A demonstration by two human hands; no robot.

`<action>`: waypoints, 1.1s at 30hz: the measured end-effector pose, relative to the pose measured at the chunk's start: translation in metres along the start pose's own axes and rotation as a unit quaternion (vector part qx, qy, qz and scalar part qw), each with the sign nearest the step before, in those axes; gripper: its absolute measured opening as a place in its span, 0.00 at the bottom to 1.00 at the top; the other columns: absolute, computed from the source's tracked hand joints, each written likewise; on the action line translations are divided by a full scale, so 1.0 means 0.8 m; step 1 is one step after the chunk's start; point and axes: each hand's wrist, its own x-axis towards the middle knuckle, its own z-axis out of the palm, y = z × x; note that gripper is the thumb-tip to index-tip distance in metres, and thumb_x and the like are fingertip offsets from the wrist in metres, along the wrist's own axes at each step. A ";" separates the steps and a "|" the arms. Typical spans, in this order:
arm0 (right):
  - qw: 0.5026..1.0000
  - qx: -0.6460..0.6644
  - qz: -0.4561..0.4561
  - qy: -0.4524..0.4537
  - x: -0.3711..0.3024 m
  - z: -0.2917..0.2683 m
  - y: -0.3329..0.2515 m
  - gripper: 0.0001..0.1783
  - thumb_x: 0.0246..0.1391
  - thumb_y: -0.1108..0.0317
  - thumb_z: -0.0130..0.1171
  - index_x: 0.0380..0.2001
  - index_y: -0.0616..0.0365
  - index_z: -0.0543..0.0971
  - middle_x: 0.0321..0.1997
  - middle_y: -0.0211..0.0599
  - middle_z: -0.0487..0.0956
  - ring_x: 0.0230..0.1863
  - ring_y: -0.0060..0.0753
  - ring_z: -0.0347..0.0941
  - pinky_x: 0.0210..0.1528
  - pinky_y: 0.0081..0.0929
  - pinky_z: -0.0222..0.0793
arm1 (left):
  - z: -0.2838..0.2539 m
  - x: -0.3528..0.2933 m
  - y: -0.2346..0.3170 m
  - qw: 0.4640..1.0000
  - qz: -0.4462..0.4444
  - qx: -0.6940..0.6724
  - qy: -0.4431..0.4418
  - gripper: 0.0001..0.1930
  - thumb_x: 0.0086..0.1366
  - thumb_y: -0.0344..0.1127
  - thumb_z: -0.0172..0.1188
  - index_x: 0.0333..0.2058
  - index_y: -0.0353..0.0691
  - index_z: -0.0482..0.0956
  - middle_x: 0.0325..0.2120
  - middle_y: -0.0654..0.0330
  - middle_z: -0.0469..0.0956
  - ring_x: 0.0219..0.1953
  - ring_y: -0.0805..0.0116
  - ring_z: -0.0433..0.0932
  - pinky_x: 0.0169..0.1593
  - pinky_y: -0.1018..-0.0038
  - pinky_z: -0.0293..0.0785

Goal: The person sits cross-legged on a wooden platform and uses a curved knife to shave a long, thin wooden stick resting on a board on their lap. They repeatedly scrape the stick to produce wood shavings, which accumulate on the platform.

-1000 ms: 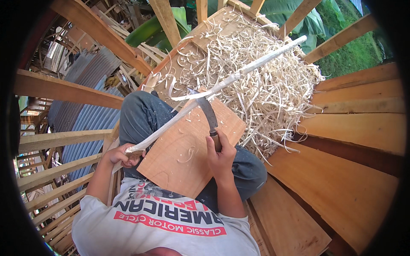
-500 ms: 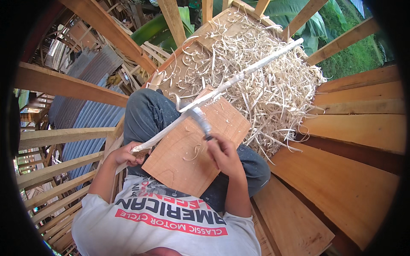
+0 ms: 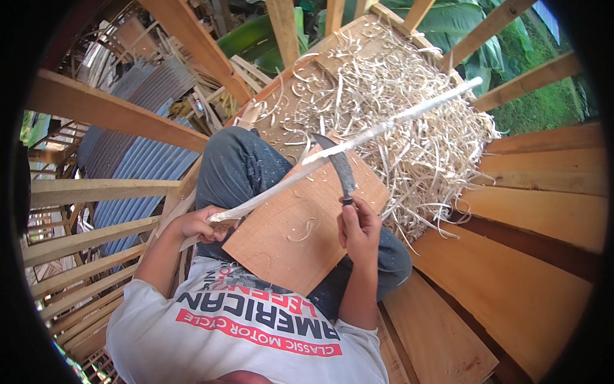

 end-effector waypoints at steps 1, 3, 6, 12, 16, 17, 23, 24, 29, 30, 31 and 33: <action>0.999 -0.016 0.025 -0.014 -0.005 -0.004 -0.009 0.13 0.63 0.67 0.48 0.42 0.67 0.73 0.14 0.23 0.61 0.08 0.11 0.50 0.07 0.13 0.44 | 0.001 -0.002 -0.002 1.000 0.002 0.002 0.006 0.27 0.45 0.23 0.56 0.49 0.37 0.70 0.19 0.66 0.68 0.13 0.84 0.60 0.14 0.85 0.53; 0.990 -0.029 0.091 -0.106 -0.003 -0.024 -0.013 0.13 0.63 0.66 0.48 0.42 0.65 0.73 0.13 0.23 0.63 0.07 0.12 0.53 0.08 0.12 0.45 | 0.002 -0.003 0.001 1.000 0.008 0.018 -0.010 0.26 0.47 0.23 0.56 0.49 0.38 0.70 0.19 0.67 0.68 0.13 0.84 0.60 0.14 0.85 0.52; 0.978 -0.083 0.119 -0.149 -0.012 -0.014 -0.007 0.14 0.63 0.65 0.48 0.41 0.66 0.74 0.12 0.24 0.63 0.07 0.12 0.54 0.08 0.12 0.45 | 0.001 -0.002 0.000 0.999 0.011 0.044 0.000 0.26 0.49 0.23 0.56 0.51 0.40 0.70 0.20 0.68 0.68 0.13 0.84 0.60 0.15 0.85 0.53; 0.998 0.006 0.060 -0.010 -0.014 -0.006 -0.007 0.14 0.62 0.63 0.50 0.41 0.65 0.75 0.14 0.26 0.65 0.06 0.13 0.53 0.05 0.14 0.44 | 0.000 -0.001 -0.006 0.997 0.025 0.071 0.004 0.26 0.50 0.23 0.55 0.52 0.41 0.69 0.21 0.67 0.69 0.14 0.84 0.61 0.16 0.85 0.55; 0.995 0.071 0.043 0.057 -0.005 -0.006 0.002 0.15 0.64 0.63 0.48 0.42 0.66 0.74 0.14 0.27 0.65 0.05 0.13 0.52 0.05 0.14 0.45 | 0.009 0.003 0.001 0.996 0.017 0.073 0.037 0.26 0.49 0.24 0.56 0.50 0.41 0.70 0.21 0.66 0.69 0.14 0.84 0.61 0.16 0.86 0.56; 0.998 0.032 0.031 0.051 0.000 -0.023 -0.002 0.16 0.64 0.62 0.48 0.43 0.66 0.75 0.15 0.28 0.65 0.06 0.14 0.53 0.05 0.14 0.46 | 0.008 0.001 -0.001 0.997 0.022 0.065 0.046 0.26 0.48 0.25 0.57 0.49 0.40 0.70 0.20 0.66 0.68 0.14 0.84 0.61 0.16 0.86 0.55; 0.999 0.035 0.005 0.025 -0.001 -0.021 -0.012 0.14 0.63 0.66 0.49 0.44 0.66 0.75 0.16 0.26 0.65 0.08 0.12 0.52 0.07 0.13 0.46 | 0.009 0.002 0.005 1.000 0.016 0.003 0.023 0.27 0.44 0.25 0.60 0.47 0.37 0.70 0.19 0.65 0.68 0.14 0.84 0.60 0.16 0.86 0.54; 0.999 0.019 -0.007 0.047 -0.005 -0.017 -0.009 0.14 0.63 0.66 0.50 0.44 0.66 0.75 0.17 0.26 0.66 0.09 0.12 0.54 0.09 0.13 0.48 | 0.010 0.001 0.007 1.000 0.011 0.000 0.028 0.27 0.44 0.25 0.59 0.47 0.36 0.70 0.19 0.65 0.68 0.14 0.84 0.60 0.16 0.86 0.54; 0.979 -0.101 -0.121 0.131 -0.009 0.001 0.020 0.15 0.60 0.70 0.54 0.47 0.69 0.74 0.20 0.25 0.69 0.18 0.12 0.63 0.19 0.12 0.57 | 0.006 0.000 0.003 1.000 0.014 -0.021 0.014 0.27 0.45 0.24 0.58 0.48 0.35 0.69 0.19 0.65 0.68 0.14 0.84 0.60 0.16 0.85 0.53; 0.972 -0.133 -0.137 0.136 -0.009 0.002 0.022 0.16 0.60 0.70 0.54 0.48 0.69 0.74 0.20 0.24 0.69 0.19 0.12 0.63 0.20 0.12 0.57 | 0.005 0.000 0.003 1.000 0.013 -0.018 0.013 0.27 0.45 0.25 0.58 0.48 0.35 0.69 0.19 0.65 0.68 0.14 0.84 0.60 0.16 0.85 0.53; 0.964 -0.164 -0.154 0.142 -0.007 0.002 0.024 0.16 0.60 0.71 0.55 0.49 0.69 0.73 0.20 0.24 0.69 0.20 0.12 0.63 0.22 0.12 0.58 | 0.004 0.000 0.003 1.000 0.012 -0.016 0.012 0.27 0.45 0.25 0.58 0.48 0.35 0.69 0.19 0.65 0.68 0.14 0.84 0.60 0.16 0.85 0.53; 0.963 -0.171 -0.154 0.139 -0.005 0.002 0.026 0.16 0.60 0.70 0.55 0.49 0.69 0.74 0.20 0.23 0.69 0.20 0.12 0.63 0.22 0.12 0.58 | 0.002 -0.001 0.001 1.000 0.009 -0.014 0.008 0.27 0.45 0.25 0.58 0.48 0.35 0.68 0.19 0.65 0.68 0.14 0.84 0.60 0.16 0.85 0.53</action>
